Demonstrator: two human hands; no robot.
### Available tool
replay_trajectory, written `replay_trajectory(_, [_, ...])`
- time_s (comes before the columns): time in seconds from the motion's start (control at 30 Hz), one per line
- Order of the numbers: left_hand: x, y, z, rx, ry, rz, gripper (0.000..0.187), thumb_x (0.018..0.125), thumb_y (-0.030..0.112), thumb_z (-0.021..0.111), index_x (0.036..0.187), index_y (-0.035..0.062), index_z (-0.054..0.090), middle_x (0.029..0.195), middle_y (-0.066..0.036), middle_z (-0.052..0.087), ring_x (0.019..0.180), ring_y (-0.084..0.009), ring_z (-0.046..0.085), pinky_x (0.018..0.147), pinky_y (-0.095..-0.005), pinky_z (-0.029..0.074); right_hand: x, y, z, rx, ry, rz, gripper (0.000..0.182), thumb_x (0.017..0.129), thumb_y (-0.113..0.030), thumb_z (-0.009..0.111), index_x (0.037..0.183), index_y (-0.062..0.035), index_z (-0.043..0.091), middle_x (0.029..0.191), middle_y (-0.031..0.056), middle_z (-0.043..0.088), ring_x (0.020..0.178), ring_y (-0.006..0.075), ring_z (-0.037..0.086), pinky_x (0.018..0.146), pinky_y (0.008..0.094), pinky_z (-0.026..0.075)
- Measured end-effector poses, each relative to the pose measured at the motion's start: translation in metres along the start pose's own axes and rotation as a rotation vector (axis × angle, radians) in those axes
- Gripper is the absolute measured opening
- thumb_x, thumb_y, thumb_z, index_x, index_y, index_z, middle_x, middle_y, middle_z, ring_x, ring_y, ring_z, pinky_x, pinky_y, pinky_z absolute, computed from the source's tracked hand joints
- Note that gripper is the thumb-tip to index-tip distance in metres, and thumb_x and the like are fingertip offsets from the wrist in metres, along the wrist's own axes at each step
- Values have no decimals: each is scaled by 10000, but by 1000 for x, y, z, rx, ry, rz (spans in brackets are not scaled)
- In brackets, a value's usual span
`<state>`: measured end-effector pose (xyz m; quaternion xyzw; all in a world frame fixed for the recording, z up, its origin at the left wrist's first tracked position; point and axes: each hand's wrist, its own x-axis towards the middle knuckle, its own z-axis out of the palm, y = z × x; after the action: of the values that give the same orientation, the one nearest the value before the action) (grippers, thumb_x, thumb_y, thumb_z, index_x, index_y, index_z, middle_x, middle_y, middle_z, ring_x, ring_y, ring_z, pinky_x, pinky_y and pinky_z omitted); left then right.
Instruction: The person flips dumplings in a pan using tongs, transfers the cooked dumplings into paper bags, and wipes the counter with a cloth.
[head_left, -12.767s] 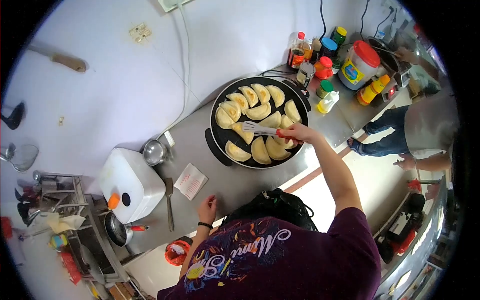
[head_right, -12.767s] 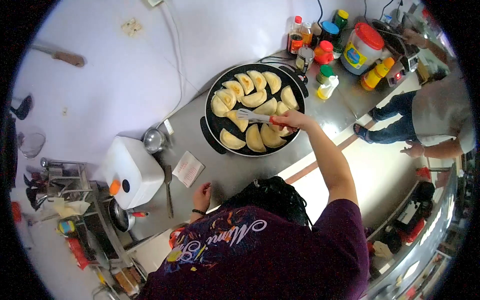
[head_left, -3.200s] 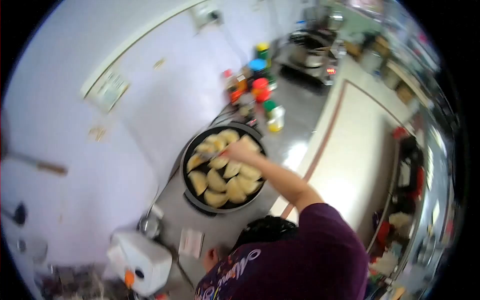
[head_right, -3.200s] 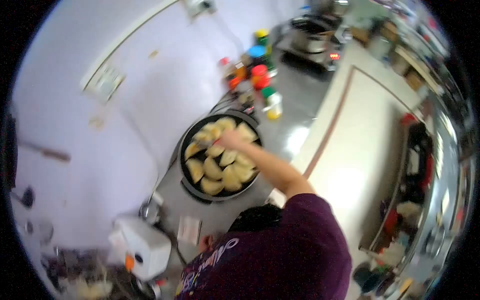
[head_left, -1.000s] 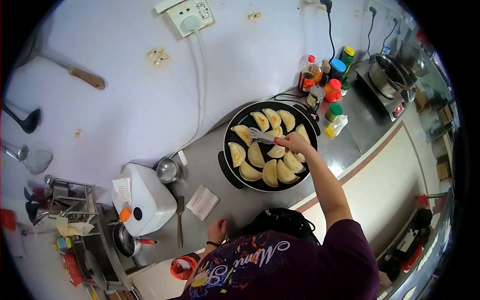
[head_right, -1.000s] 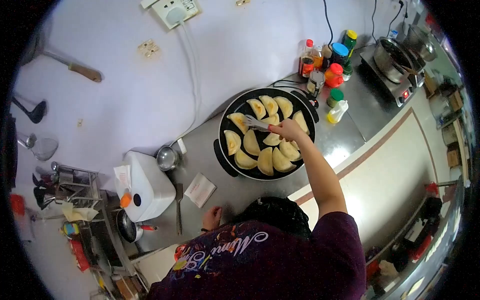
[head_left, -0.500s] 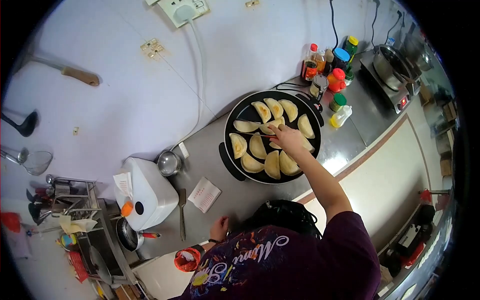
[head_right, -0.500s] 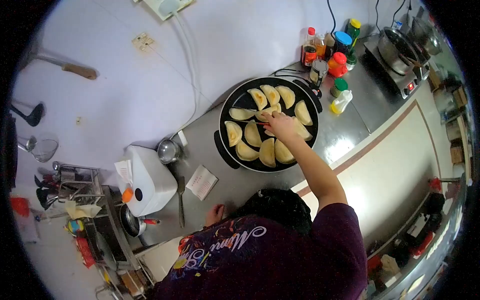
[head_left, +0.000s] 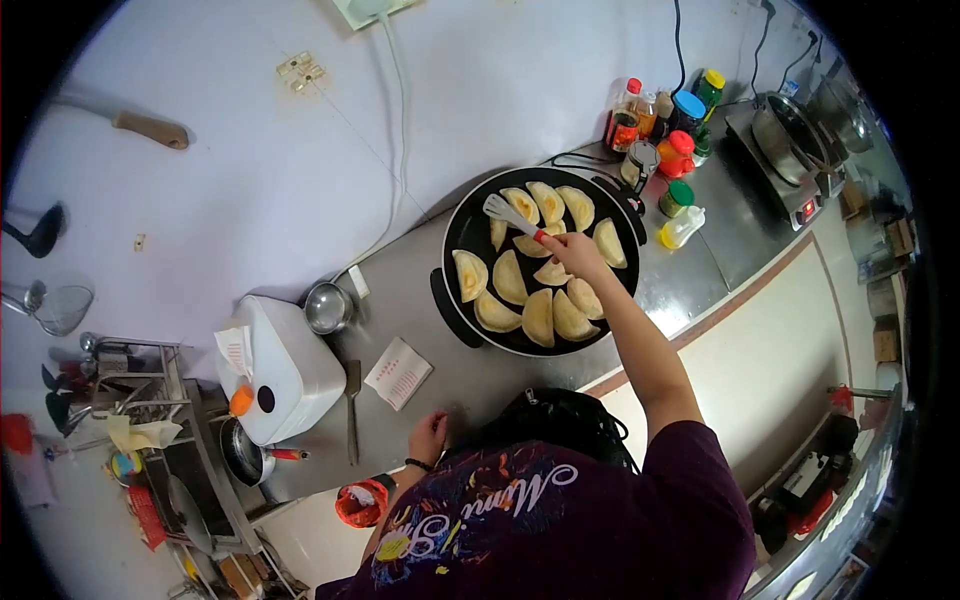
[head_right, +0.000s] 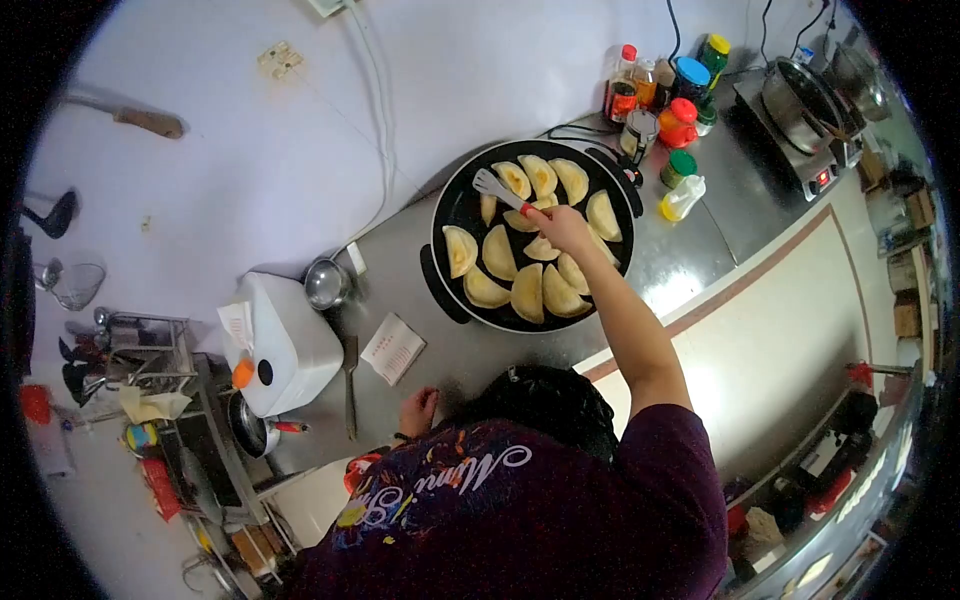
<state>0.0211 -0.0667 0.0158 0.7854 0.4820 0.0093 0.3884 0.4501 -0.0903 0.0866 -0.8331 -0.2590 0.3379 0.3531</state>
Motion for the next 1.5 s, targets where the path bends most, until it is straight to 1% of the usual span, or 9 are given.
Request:
replay_trajectory(0.23, [2,-2,7,21,36,91,229,823,233,532,935,45,597,774,-126,624,694,-241,608,616,-313,460,5,6,5,-150,-20,-14,455,792,-458,501,802,-28,651,688,151,614,660,275,603,620,360,465])
replay_trajectory(0.33, [4,6,3,62,-20,78,228,828,228,524,944,44,593,791,-130,623,708,-241,607,626,-315,460,-11,-8,12,-313,165,-217,389,773,-435,528,950,-99,612,822,116,622,750,275,595,646,354,465])
replay_trajectory(0.47, [8,0,2,34,-1,85,234,836,224,511,959,40,588,809,-135,621,738,-238,606,645,-310,459,-13,-4,7,-513,398,-434,287,805,-366,506,967,-140,578,758,101,608,700,274,594,598,377,461])
replay_trajectory(0.67, [16,-37,17,-142,36,71,228,823,248,512,941,73,597,810,-125,621,748,-266,603,646,-338,462,-58,2,-47,-650,436,-313,249,805,-357,492,857,-137,598,678,98,599,652,279,591,555,388,450])
replay_trajectory(0.83, [4,-9,3,11,-45,108,225,823,252,511,930,76,600,796,-124,618,733,-275,598,625,-342,458,-76,16,-37,-765,406,-305,243,800,-360,493,822,-137,587,684,87,603,658,278,593,564,383,457])
replay_trajectory(1.0, [5,6,-1,124,1,184,223,821,249,511,927,73,600,776,-127,613,721,-285,593,619,-345,456,-67,6,-37,-627,417,-196,268,793,-389,498,825,-154,623,723,90,614,689,271,596,598,382,465])
replay_trajectory(1.27, [23,-1,-9,-149,19,189,217,815,232,523,898,47,600,783,-138,611,719,-270,596,630,-335,455,-37,17,-42,-586,436,-102,354,790,-447,499,869,-141,660,717,114,621,639,265,604,576,370,469])
replay_trajectory(1.33, [18,-9,-11,-71,16,165,222,814,231,525,900,40,599,777,-139,612,712,-266,597,628,-331,454,-39,6,-55,-236,85,131,433,796,-449,495,771,-48,654,583,99,588,449,196,552,451,320,445])
replay_trajectory(1.5, [6,-35,-4,46,25,116,232,808,237,535,911,39,601,766,-138,616,700,-265,603,623,-329,457,-16,11,-54,44,-80,225,473,799,-465,502,618,-40,600,524,54,542,352,99,402,340,236,324])
